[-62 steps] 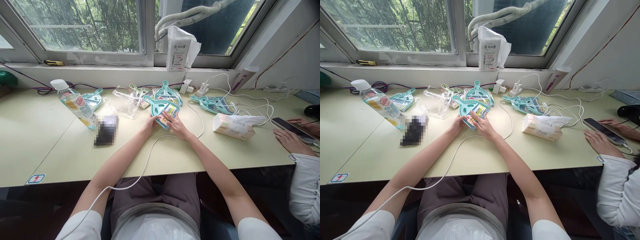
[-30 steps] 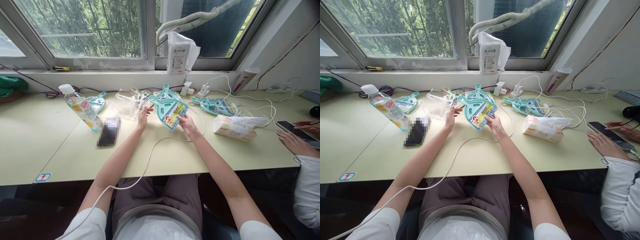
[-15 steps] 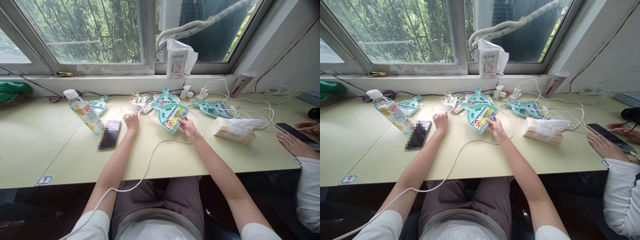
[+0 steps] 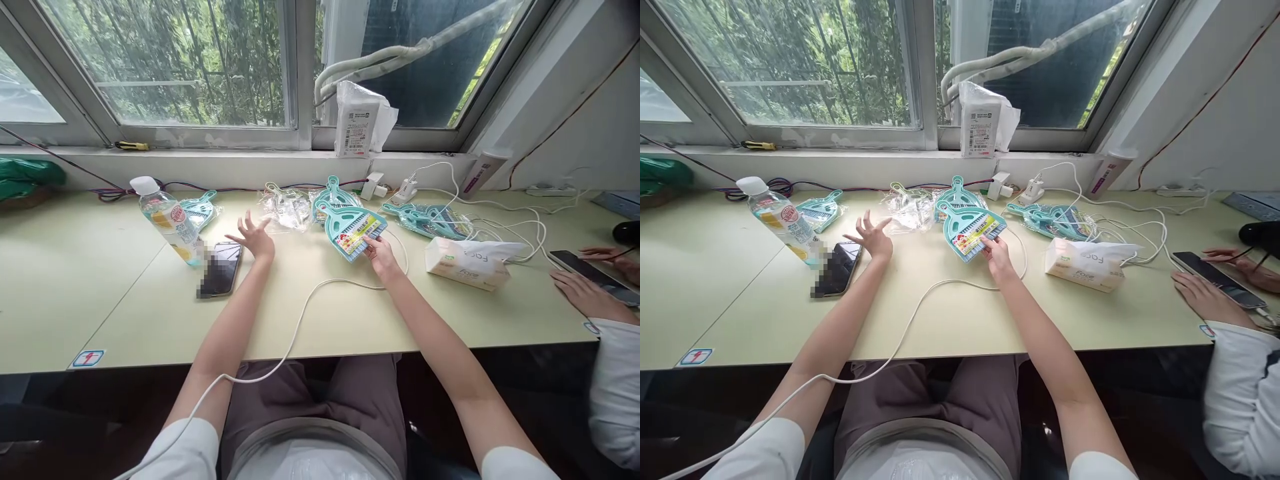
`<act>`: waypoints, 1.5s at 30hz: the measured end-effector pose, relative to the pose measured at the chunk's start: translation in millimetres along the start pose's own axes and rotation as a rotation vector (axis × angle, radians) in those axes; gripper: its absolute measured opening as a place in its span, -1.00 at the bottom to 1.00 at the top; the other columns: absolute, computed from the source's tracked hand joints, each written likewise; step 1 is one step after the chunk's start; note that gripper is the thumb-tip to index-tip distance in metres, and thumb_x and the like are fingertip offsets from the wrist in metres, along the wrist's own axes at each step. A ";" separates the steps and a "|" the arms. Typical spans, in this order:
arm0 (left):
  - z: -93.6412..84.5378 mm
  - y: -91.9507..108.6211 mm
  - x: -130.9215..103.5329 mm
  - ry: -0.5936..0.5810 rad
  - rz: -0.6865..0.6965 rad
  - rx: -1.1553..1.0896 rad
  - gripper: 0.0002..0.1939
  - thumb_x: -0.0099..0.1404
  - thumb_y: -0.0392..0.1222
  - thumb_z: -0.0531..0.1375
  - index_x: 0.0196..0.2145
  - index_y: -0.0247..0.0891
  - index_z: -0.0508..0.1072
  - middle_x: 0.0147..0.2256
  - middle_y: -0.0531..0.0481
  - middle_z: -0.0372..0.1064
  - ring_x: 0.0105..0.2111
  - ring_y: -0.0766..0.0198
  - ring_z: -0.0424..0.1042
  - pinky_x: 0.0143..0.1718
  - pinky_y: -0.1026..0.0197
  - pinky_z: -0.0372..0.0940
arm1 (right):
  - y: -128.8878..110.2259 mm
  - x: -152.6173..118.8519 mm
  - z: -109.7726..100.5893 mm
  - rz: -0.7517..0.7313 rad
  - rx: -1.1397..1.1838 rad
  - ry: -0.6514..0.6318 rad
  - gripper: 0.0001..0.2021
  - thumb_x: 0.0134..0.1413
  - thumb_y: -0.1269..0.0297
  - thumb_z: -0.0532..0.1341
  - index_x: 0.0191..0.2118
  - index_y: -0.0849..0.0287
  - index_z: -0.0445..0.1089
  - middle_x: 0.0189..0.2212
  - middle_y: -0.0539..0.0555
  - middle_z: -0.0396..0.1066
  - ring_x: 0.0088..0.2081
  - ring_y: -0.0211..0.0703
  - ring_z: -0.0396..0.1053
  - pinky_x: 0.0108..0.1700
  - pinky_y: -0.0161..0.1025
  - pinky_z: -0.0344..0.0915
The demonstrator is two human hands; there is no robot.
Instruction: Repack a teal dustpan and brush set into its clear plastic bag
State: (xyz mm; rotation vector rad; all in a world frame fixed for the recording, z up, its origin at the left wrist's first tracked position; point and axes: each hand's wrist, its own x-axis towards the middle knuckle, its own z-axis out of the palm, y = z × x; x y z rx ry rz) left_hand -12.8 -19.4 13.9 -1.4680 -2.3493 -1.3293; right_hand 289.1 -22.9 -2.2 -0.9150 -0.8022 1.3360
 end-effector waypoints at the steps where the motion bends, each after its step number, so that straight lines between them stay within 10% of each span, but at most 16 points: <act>1: 2.1 -4.6 4.5 0.002 -0.106 -0.016 -0.48 0.16 -0.50 0.05 -0.12 0.09 0.52 0.28 0.06 0.01 0.30 -0.07 -0.10 0.20 -0.51 -0.44 | 1.0 0.2 0.1 0.007 0.004 -0.003 -0.73 -0.15 0.40 0.34 -0.23 0.14 0.38 -0.24 0.03 0.53 -0.19 -0.13 0.52 -0.15 -0.18 0.54; 5: 1.1 -11.7 14.3 0.112 -0.385 -0.103 -0.36 0.09 -0.53 0.02 -0.01 0.10 0.44 0.29 0.05 -0.01 0.28 -0.08 -0.04 0.22 -0.44 -0.33 | 3.0 -0.9 2.6 0.022 0.004 -0.021 -0.75 -0.15 0.40 0.35 -0.26 0.14 0.40 -0.24 0.03 0.53 -0.22 -0.13 0.52 -0.16 -0.17 0.54; 9: -3.3 -0.3 7.4 0.196 -0.241 -0.120 -0.45 0.15 -0.47 -0.03 0.01 -0.03 0.41 0.28 0.00 0.04 0.28 -0.03 -0.04 0.26 -0.30 -0.25 | 1.5 -4.4 6.5 0.036 -0.013 -0.048 -0.76 -0.12 0.41 0.34 -0.25 0.14 0.41 -0.26 0.02 0.54 -0.25 -0.16 0.52 -0.16 -0.19 0.54; 16: 24.7 11.8 -18.5 -0.277 0.247 0.077 -0.31 0.23 0.00 0.14 0.24 -0.35 0.14 0.26 -0.27 0.08 0.28 -0.06 -0.01 0.31 -0.13 -0.26 | -1.9 -8.1 9.7 0.033 -0.052 -0.084 -0.77 -0.09 0.42 0.33 -0.23 0.16 0.42 -0.21 0.03 0.52 -0.26 -0.19 0.52 -0.13 -0.22 0.53; 21: 30.6 0.7 -18.7 -0.393 0.329 0.161 -0.56 0.26 -0.27 0.03 0.10 -0.28 0.36 0.14 -0.21 0.27 0.16 -0.03 0.19 0.23 -0.04 -0.01 | -1.7 -8.7 10.6 0.035 -0.098 -0.118 -0.76 -0.11 0.40 0.34 -0.23 0.14 0.43 -0.22 0.02 0.52 -0.24 -0.18 0.51 -0.16 -0.23 0.53; 36: 17.3 2.4 -7.2 -0.017 0.141 -0.244 -0.81 0.32 -0.24 0.07 -0.19 -0.19 0.46 -0.21 -0.09 0.46 -0.14 0.06 0.34 -0.10 0.07 0.21 | -0.5 -9.4 10.9 0.028 -0.221 -0.174 -0.74 -0.14 0.34 0.36 -0.22 0.13 0.45 -0.18 0.03 0.51 -0.24 -0.15 0.49 -0.15 -0.15 0.51; 45: 18.1 14.3 -20.9 -0.036 0.425 -0.238 -0.82 0.28 -0.30 0.11 -0.20 -0.14 0.46 -0.13 0.00 0.48 -0.06 0.09 0.31 -0.01 0.07 0.16 | 7.7 -14.5 17.6 0.007 -0.229 -0.175 -0.68 -0.16 0.28 0.38 -0.19 0.13 0.43 -0.23 0.05 0.52 -0.23 -0.10 0.49 -0.11 -0.08 0.49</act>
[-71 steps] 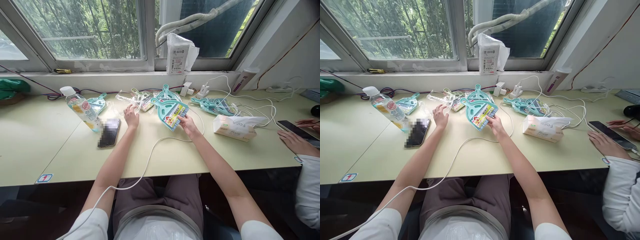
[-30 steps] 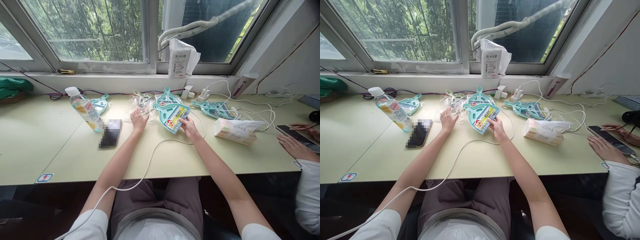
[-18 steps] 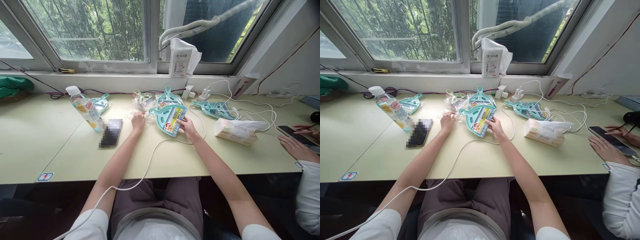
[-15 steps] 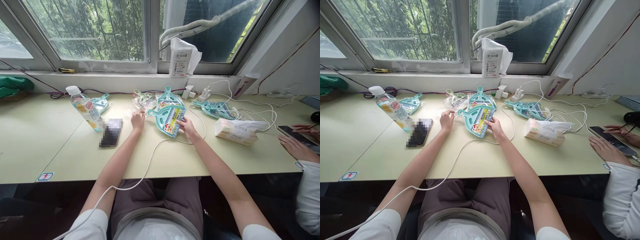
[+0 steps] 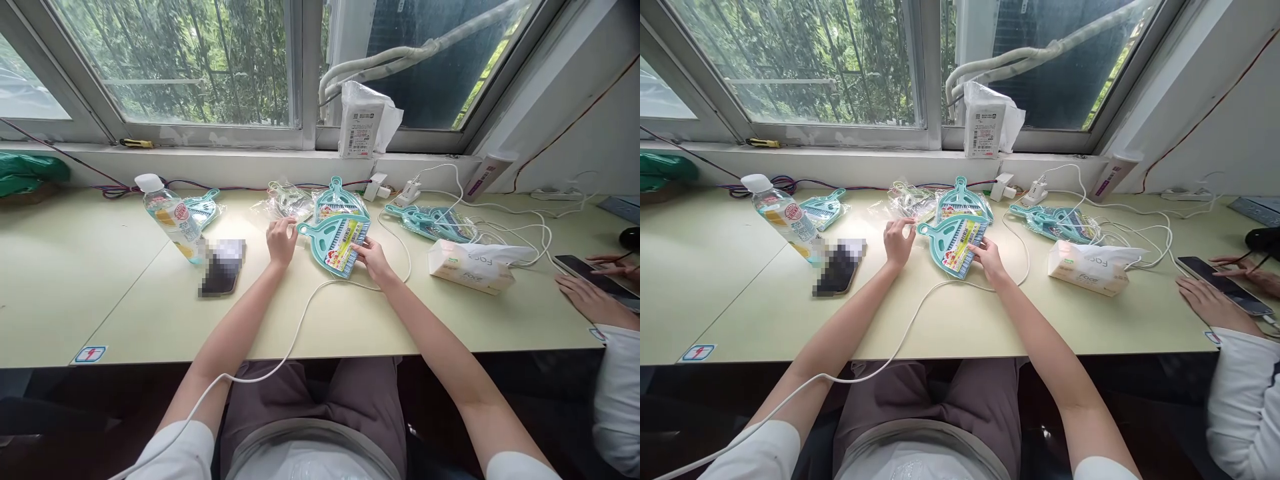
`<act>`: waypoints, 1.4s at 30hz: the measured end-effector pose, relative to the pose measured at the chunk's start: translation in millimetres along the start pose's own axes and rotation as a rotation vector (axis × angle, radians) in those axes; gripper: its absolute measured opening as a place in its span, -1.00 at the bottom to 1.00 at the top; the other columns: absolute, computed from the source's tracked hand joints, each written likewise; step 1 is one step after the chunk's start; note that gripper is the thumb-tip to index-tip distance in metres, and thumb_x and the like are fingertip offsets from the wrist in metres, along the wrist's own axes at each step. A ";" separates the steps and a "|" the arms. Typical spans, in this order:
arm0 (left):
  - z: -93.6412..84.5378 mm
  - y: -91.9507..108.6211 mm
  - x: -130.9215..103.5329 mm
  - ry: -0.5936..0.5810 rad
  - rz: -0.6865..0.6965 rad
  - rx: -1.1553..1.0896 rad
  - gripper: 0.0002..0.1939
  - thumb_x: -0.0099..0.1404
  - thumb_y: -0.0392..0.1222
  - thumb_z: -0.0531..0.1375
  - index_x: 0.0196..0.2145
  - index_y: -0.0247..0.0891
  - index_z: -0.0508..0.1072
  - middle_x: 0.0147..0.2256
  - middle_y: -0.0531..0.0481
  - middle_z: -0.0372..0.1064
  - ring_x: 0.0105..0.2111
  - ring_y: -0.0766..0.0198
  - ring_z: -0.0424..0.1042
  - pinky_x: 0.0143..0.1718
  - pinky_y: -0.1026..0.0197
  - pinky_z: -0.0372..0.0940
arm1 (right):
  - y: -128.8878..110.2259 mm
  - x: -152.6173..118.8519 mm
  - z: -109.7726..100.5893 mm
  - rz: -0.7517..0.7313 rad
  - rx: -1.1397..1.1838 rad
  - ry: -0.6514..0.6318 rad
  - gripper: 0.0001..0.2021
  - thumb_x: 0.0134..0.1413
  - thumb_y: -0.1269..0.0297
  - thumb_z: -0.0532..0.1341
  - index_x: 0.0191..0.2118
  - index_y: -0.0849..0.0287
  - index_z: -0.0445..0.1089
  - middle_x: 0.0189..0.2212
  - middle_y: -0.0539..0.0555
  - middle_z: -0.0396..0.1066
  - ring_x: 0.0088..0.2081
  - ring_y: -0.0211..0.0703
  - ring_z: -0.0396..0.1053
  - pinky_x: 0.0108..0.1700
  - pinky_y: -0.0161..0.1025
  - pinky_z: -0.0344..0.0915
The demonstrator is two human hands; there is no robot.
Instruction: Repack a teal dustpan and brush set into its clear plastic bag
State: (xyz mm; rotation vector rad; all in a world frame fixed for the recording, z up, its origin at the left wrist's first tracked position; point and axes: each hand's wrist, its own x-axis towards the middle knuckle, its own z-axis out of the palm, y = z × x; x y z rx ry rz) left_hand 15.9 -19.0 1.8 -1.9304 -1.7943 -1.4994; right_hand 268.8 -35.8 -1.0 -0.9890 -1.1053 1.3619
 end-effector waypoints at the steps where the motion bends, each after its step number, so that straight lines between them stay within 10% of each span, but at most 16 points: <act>1: 0.4 1.3 -1.3 -0.013 0.007 0.031 -0.83 0.26 -0.30 0.13 -0.21 -0.13 0.46 -0.12 0.00 0.48 -0.06 0.07 0.31 -0.02 0.05 0.15 | -0.5 -1.5 1.8 -0.003 -0.002 -0.020 -0.67 -0.17 0.26 0.39 -0.19 0.13 0.43 -0.22 0.05 0.52 -0.22 -0.10 0.49 -0.11 -0.09 0.48; 31: 0.2 61.6 -25.7 -0.125 0.210 -0.319 -0.82 0.36 -0.14 0.07 -0.17 -0.10 0.45 0.05 -0.08 0.31 0.16 0.12 0.18 0.31 -0.06 -0.13 | -5.7 -12.7 20.2 -0.087 0.117 0.017 -0.56 -0.26 0.14 0.44 -0.19 0.10 0.38 -0.20 0.05 0.50 -0.10 -0.06 0.46 -0.01 -0.06 0.43; 36: -3.9 68.3 -26.4 0.067 -0.007 -0.279 -0.63 0.36 -0.11 0.07 0.11 -0.07 0.28 0.30 -0.08 -0.05 0.35 0.07 -0.20 0.34 -0.16 -0.48 | -2.7 -8.7 14.9 -0.107 0.192 0.064 -0.59 -0.25 0.16 0.44 -0.21 0.11 0.38 -0.13 0.05 0.48 -0.05 -0.09 0.44 0.05 -0.11 0.40; 39: -0.8 60.0 -19.9 0.220 -0.250 -0.399 -0.35 0.31 -0.08 0.16 0.26 -0.10 -0.02 0.37 -0.16 -0.34 0.37 0.08 -0.31 0.34 -0.10 -0.28 | -0.8 -6.3 11.6 -0.116 0.190 0.078 -0.60 -0.23 0.15 0.43 -0.22 0.13 0.39 -0.10 0.07 0.48 -0.02 -0.08 0.42 0.07 -0.11 0.40; 42: 7.6 48.4 -13.0 0.105 -0.515 -0.779 -0.23 0.28 -0.08 0.20 0.28 -0.06 -0.16 0.33 -0.20 -0.18 0.32 0.12 -0.04 0.25 0.01 0.05 | 0.8 -5.1 11.2 -0.123 0.176 0.067 -0.60 -0.22 0.14 0.42 -0.21 0.13 0.39 -0.10 0.09 0.48 -0.01 -0.04 0.42 0.04 -0.09 0.42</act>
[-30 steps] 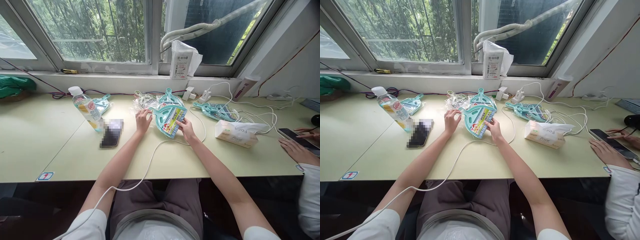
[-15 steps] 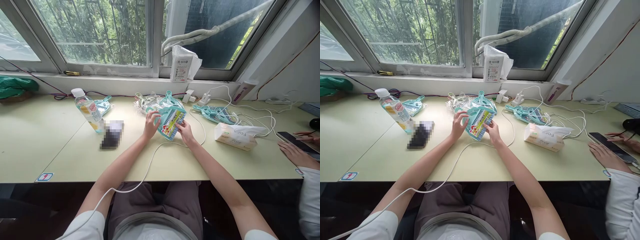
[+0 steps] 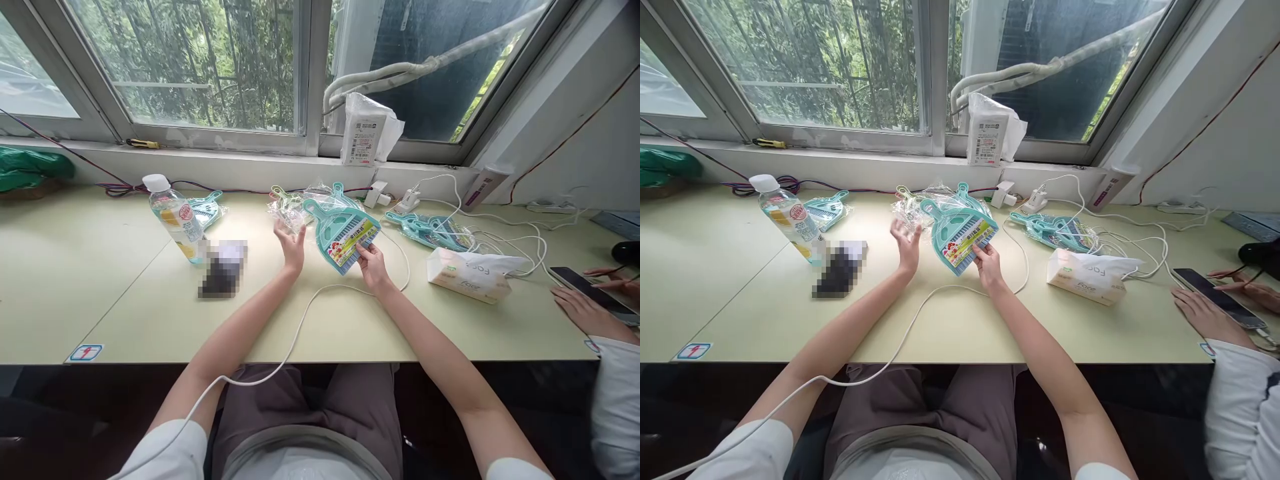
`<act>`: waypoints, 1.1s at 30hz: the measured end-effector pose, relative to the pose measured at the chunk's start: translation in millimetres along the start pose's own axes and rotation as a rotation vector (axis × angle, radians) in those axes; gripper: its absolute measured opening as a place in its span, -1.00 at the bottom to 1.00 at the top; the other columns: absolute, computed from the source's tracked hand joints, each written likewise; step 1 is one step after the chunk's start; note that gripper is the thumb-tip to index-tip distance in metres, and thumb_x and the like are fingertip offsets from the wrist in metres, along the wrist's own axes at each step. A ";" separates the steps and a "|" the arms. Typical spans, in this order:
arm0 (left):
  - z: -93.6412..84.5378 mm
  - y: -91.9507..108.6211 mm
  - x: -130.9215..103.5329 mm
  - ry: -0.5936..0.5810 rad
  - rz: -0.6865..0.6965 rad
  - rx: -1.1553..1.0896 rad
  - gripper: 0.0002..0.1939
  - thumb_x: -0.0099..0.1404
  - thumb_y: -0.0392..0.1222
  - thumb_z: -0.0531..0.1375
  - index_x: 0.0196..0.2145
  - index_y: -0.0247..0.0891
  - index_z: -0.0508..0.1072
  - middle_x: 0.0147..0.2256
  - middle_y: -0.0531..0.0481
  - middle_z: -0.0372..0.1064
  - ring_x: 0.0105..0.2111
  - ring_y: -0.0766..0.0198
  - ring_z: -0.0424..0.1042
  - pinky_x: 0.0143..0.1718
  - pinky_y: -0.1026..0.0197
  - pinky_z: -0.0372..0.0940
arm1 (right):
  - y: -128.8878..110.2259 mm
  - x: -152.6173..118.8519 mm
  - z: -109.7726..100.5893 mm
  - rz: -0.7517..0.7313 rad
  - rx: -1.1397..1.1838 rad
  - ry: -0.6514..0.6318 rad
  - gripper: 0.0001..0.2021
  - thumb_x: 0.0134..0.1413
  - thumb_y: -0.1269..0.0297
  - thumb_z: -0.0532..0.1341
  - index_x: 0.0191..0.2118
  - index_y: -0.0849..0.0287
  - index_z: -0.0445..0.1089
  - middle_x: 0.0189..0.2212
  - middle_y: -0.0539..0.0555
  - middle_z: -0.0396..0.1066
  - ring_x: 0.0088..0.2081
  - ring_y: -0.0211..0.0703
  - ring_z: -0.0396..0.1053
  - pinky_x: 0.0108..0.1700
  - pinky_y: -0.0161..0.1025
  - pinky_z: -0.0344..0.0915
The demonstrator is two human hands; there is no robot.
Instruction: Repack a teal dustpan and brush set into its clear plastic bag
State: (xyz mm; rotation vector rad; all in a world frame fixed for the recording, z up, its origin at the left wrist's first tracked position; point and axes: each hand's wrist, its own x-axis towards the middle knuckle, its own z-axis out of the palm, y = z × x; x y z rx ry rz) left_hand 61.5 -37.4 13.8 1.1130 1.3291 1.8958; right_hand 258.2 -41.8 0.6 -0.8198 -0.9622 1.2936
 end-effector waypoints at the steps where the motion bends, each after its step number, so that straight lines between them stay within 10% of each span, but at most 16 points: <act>1: 0.7 -3.0 3.1 -0.077 -0.109 -0.135 -0.22 0.27 -0.09 0.21 0.28 -0.03 -0.17 0.30 -0.18 -0.06 0.27 0.14 0.08 0.20 0.04 0.14 | 0.5 0.0 0.4 -0.002 0.001 -0.004 -0.60 -0.23 0.14 0.42 -0.21 0.13 0.38 -0.10 0.09 0.48 -0.01 -0.04 0.42 0.03 -0.08 0.43; 6: 5.1 -6.0 5.4 -0.416 -0.341 -0.500 -0.32 0.13 -0.11 0.32 0.17 -0.08 0.18 0.06 -0.06 0.37 0.06 0.12 0.38 0.05 0.06 0.30 | 0.9 -1.5 4.1 -0.003 -0.011 0.001 -0.59 -0.23 0.14 0.42 -0.21 0.12 0.38 -0.10 0.09 0.47 -0.02 -0.03 0.43 0.02 -0.07 0.43; 14: 7.4 -0.4 -7.7 -0.753 -0.497 -0.447 -0.61 0.09 -0.07 0.32 -0.14 -0.30 0.49 -0.13 -0.15 0.51 0.01 -0.02 0.41 0.10 -0.04 0.22 | -8.3 -2.8 4.8 -0.019 -0.012 -0.002 -0.60 -0.22 0.15 0.41 -0.21 0.12 0.37 -0.09 0.09 0.47 -0.01 -0.04 0.42 0.01 -0.09 0.43; 24: -1.6 0.1 5.3 -0.470 -0.364 -0.495 -0.31 0.08 -0.28 0.25 0.17 -0.02 0.20 0.10 0.03 0.35 0.07 0.12 0.38 0.07 0.02 0.28 | -11.3 -10.9 12.3 -0.018 -0.084 0.008 -0.60 -0.21 0.13 0.40 -0.21 0.12 0.37 -0.15 0.08 0.49 -0.09 -0.07 0.44 -0.02 -0.08 0.43; 33: -14.5 1.5 22.5 -0.481 -0.316 -0.592 -0.14 0.16 -0.39 0.08 0.34 0.04 -0.16 0.16 -0.03 0.29 0.11 0.15 0.36 0.13 -0.05 0.22 | -11.3 1.3 -6.7 -0.088 -0.021 0.158 -0.67 -0.17 0.18 0.36 -0.23 0.11 0.35 -0.10 0.08 0.46 -0.02 -0.09 0.42 0.03 -0.13 0.41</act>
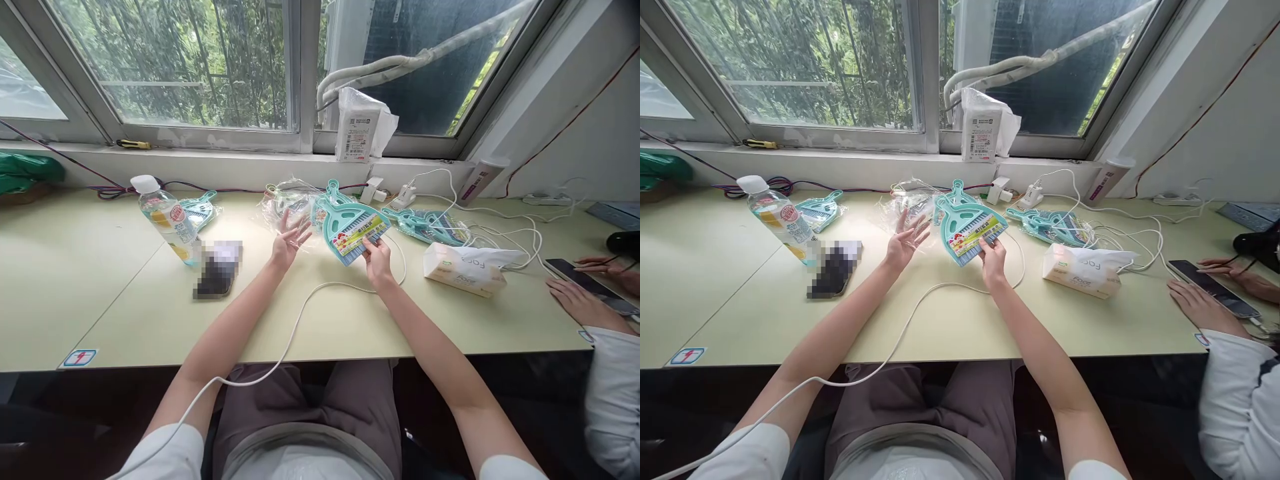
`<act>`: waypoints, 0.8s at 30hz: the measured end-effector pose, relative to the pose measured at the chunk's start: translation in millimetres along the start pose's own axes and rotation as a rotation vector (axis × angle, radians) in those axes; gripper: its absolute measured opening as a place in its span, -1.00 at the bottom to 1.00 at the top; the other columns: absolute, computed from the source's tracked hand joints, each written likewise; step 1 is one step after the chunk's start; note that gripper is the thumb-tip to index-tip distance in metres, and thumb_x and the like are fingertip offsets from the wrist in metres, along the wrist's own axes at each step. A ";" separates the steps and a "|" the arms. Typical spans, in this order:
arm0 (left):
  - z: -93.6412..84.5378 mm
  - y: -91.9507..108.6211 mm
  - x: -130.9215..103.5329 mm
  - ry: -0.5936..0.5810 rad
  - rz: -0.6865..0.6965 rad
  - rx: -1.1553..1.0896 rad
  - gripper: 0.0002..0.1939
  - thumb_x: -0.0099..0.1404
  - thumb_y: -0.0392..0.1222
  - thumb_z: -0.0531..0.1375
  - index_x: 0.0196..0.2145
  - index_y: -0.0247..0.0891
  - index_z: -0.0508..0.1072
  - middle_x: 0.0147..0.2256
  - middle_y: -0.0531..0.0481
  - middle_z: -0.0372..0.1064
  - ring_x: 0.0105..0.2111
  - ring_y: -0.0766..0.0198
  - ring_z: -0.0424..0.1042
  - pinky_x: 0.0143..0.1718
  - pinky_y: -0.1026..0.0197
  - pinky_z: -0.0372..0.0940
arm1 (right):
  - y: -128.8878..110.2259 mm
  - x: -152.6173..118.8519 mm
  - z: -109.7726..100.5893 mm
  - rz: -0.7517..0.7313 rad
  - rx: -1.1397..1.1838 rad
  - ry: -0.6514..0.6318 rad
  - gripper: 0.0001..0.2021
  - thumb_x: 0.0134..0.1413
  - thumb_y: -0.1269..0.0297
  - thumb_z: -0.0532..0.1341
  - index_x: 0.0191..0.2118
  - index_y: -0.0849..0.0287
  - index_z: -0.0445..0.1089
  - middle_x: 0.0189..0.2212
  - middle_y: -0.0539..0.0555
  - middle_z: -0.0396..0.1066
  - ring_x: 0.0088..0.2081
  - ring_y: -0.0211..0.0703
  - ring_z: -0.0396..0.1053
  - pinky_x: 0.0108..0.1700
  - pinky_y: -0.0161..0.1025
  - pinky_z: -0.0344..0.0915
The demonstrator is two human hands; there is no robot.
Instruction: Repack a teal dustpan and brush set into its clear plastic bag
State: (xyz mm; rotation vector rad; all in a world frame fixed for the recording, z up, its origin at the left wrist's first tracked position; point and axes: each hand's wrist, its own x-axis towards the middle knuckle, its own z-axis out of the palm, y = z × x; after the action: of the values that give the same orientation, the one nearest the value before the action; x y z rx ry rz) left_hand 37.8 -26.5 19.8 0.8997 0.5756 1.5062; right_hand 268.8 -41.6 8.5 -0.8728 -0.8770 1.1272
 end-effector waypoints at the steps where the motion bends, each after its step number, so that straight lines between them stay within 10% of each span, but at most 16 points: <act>1: -0.4 0.1 0.1 0.003 -0.005 0.007 -0.14 0.16 -0.38 0.08 0.34 0.05 -0.16 0.16 -0.02 0.29 0.11 0.15 0.36 0.13 -0.05 0.22 | 0.0 1.9 -2.0 0.007 -0.001 -0.003 -0.67 -0.16 0.18 0.35 -0.22 0.11 0.35 -0.10 0.08 0.46 -0.02 -0.09 0.42 0.03 -0.13 0.42; 9: 3.3 -5.8 -1.1 0.032 -0.123 0.024 -0.23 0.11 -0.31 0.17 0.26 0.03 0.10 -0.02 0.05 0.45 0.01 0.20 0.44 0.10 0.07 0.23 | -5.3 -2.4 4.5 0.111 0.002 -0.175 -0.66 -0.21 0.20 0.41 -0.24 0.13 0.40 -0.15 0.08 0.49 -0.10 -0.06 0.46 0.00 -0.08 0.43; 17: 10.5 -5.8 -6.4 0.025 -0.252 -0.031 -0.75 0.11 -0.21 0.27 -0.21 -0.27 0.43 -0.44 0.10 0.46 -0.47 0.37 0.43 -0.37 0.30 0.30 | -4.3 -6.2 7.7 0.100 -0.042 -0.251 -0.61 -0.23 0.16 0.44 -0.21 0.12 0.43 -0.19 0.07 0.51 -0.11 -0.04 0.47 -0.01 -0.04 0.43; 24: 17.2 -4.1 -9.0 -0.028 -0.240 -0.079 -0.46 0.11 -0.28 0.27 0.07 -0.09 0.34 -0.31 0.15 0.51 -0.38 0.39 0.47 -0.23 0.30 0.28 | -2.5 -6.1 9.1 0.112 0.040 -0.194 -0.66 -0.24 0.22 0.44 -0.26 0.13 0.44 -0.21 0.04 0.50 -0.15 -0.11 0.46 -0.03 -0.12 0.43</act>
State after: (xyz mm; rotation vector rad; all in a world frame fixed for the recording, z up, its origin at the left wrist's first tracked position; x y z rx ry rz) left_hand 53.8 -37.2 24.6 0.7609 0.5780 1.2889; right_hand 260.3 -46.9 13.5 -0.7958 -0.9703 1.3394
